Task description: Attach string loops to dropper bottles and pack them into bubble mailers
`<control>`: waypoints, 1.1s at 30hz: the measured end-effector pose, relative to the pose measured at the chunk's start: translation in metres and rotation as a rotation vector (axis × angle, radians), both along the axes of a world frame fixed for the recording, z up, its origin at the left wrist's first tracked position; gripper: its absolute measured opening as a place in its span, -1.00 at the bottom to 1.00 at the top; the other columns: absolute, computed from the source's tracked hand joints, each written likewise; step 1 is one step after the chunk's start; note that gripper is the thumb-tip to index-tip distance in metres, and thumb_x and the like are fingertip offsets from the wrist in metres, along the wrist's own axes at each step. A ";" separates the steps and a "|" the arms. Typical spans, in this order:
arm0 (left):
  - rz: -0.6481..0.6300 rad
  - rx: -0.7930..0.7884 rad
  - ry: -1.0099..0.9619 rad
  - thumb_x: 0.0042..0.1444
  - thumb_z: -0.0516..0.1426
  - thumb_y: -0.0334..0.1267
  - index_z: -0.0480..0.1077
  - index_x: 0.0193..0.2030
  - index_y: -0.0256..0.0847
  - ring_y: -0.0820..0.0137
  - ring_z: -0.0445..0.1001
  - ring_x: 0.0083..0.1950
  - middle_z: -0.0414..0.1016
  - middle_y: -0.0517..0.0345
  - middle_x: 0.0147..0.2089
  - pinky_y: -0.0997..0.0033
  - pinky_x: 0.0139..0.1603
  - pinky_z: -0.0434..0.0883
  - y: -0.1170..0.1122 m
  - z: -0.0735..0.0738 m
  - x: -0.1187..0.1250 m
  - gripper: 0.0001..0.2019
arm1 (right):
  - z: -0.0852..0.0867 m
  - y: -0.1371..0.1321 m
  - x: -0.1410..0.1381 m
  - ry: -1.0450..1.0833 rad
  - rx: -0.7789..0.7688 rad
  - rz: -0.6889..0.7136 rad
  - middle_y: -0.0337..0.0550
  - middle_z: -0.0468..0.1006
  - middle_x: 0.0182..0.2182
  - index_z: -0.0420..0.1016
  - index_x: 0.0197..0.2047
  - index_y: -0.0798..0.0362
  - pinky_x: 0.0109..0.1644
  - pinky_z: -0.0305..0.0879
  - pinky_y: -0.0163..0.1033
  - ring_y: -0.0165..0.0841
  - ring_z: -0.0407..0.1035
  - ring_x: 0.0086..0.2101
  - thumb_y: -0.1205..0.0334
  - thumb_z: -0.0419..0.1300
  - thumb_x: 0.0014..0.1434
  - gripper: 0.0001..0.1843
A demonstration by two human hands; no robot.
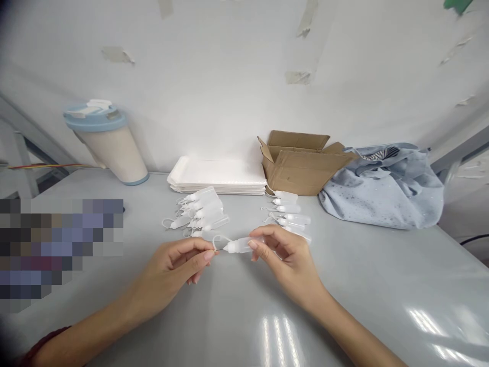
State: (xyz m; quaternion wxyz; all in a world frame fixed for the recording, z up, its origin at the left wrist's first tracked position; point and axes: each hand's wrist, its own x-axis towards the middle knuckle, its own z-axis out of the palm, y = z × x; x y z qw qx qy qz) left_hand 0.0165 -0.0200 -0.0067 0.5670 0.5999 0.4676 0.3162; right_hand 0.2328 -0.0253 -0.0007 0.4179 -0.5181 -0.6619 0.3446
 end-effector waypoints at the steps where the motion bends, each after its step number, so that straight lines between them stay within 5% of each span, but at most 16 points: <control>1: 0.000 0.004 0.006 0.13 0.06 -0.18 0.44 -0.37 -0.17 0.52 0.23 -0.53 0.25 0.27 -0.51 0.52 -0.50 0.22 0.000 0.000 0.000 -0.82 | 0.000 0.000 0.000 0.002 -0.001 0.004 -0.28 0.50 -0.59 0.49 -0.27 -0.01 -0.41 0.29 -0.30 -0.40 0.39 -0.52 0.12 0.18 0.15 -0.86; 16: -0.024 0.126 0.142 0.14 0.03 -0.22 0.43 -0.38 -0.18 0.47 0.24 -0.43 0.31 0.23 -0.45 0.52 -0.45 0.25 -0.003 -0.001 -0.001 -0.81 | 0.001 -0.002 -0.001 -0.164 0.154 0.041 -0.26 0.47 -0.55 0.51 -0.30 0.02 -0.49 0.19 -0.33 -0.45 0.29 -0.55 0.17 0.18 0.16 -0.87; 33: -0.051 0.086 0.138 0.12 0.03 -0.24 0.40 -0.42 -0.20 0.47 0.24 -0.43 0.29 0.24 -0.44 0.51 -0.43 0.25 -0.004 -0.005 0.002 -0.82 | -0.008 -0.004 -0.007 -0.067 0.146 0.076 -0.27 0.50 -0.52 0.53 -0.30 0.04 -0.51 0.16 -0.37 -0.50 0.23 -0.57 0.22 0.19 0.16 -0.89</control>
